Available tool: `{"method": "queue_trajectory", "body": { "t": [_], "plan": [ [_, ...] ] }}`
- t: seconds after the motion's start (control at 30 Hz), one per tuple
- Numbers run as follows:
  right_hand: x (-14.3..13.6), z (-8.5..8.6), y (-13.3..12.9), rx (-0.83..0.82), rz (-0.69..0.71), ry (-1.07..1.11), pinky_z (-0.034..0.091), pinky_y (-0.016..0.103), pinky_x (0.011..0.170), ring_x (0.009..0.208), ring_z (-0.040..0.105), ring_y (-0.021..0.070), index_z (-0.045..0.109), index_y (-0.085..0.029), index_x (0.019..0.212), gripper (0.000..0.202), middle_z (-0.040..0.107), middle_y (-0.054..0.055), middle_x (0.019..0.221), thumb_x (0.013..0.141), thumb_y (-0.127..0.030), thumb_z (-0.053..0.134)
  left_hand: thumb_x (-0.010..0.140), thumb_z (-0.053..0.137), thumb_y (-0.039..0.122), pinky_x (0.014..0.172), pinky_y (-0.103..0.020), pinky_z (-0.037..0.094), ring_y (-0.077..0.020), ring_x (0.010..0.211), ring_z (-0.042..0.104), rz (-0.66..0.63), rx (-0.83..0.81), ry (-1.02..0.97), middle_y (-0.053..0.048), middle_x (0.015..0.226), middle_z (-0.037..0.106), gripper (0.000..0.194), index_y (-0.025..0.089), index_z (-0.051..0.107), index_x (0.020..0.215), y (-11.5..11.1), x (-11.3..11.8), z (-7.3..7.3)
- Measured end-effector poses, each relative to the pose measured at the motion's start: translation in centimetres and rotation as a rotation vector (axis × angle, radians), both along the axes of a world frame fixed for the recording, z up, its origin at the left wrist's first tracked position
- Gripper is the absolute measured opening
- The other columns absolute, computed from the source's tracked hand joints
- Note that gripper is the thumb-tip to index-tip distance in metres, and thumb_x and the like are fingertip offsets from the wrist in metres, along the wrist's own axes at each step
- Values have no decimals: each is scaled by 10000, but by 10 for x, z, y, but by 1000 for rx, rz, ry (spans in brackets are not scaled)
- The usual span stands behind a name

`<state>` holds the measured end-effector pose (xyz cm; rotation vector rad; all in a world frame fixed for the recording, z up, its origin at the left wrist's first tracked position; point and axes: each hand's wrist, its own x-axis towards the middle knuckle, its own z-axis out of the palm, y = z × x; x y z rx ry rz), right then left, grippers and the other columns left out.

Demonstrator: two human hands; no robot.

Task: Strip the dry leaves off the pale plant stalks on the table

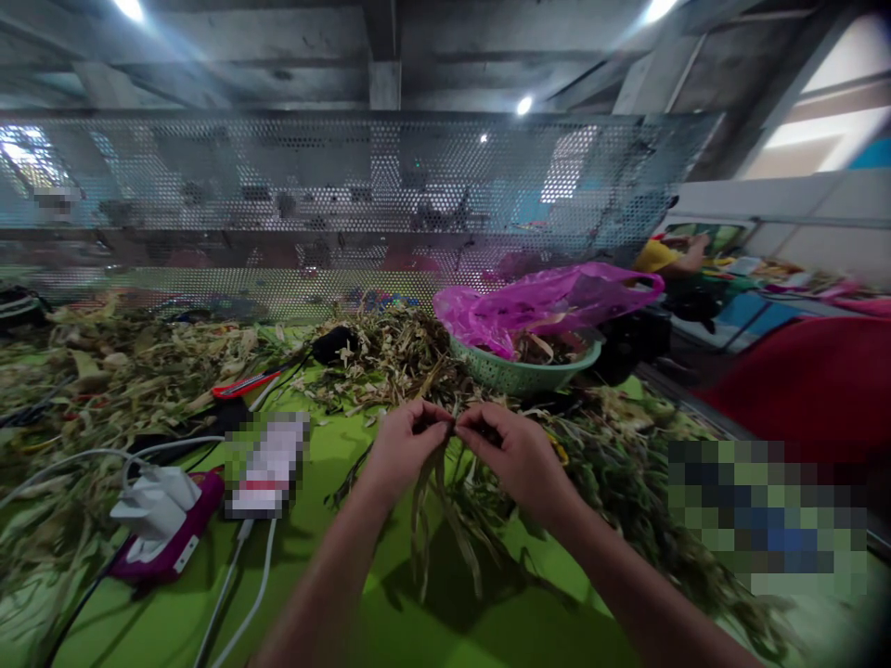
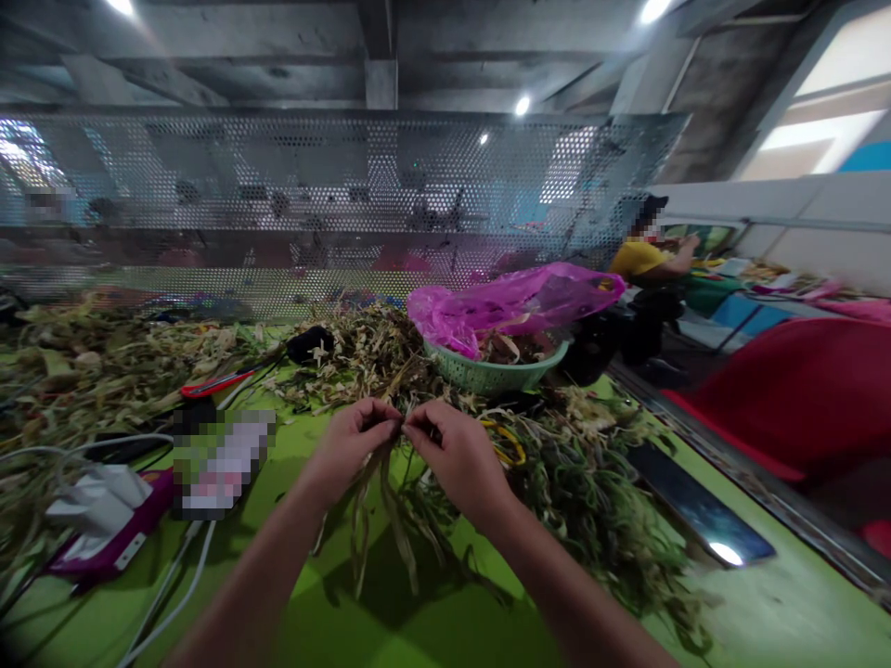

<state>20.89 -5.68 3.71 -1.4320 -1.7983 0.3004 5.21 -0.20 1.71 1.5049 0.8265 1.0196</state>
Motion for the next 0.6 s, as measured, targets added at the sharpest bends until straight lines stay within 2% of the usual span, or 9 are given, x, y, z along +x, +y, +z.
{"method": "queue_trajectory", "body": {
  "t": [0.13, 0.3, 0.43, 0.6],
  "plan": [
    [-2, 2, -3, 74, 11, -105, 425, 262, 659, 711, 594, 160, 626, -209, 822, 71, 661, 20, 787, 843, -232, 561, 666, 692, 286, 580, -215, 369, -96, 605, 502, -18, -100, -94, 4, 662, 599, 198, 133, 648, 783, 1, 1, -2],
    [-4, 2, -5, 78, 60, -148, 421, 259, 636, 704, 584, 159, 636, -214, 821, 74, 655, 26, 797, 840, -223, 565, 567, 749, 241, 582, -208, 370, -86, 595, 508, 8, -214, -199, 11, 642, 601, 217, 135, 635, 718, -1, 1, 4],
    [-1, 3, -5, 87, 48, -44, 434, 263, 636, 676, 571, 155, 621, -207, 806, 80, 639, 24, 765, 839, -265, 577, 574, 741, 218, 594, -203, 377, -84, 608, 509, 7, -179, -197, 18, 647, 588, 209, 140, 617, 723, -1, 1, 3],
    [4, -1, 1, 93, 12, 36, 456, 287, 690, 759, 588, 174, 642, -211, 939, 127, 654, 47, 876, 853, -258, 562, 629, 684, 185, 603, -207, 387, -95, 629, 511, 18, -60, -130, 11, 682, 583, 168, 146, 600, 769, -1, 1, 0]
  ]
}}
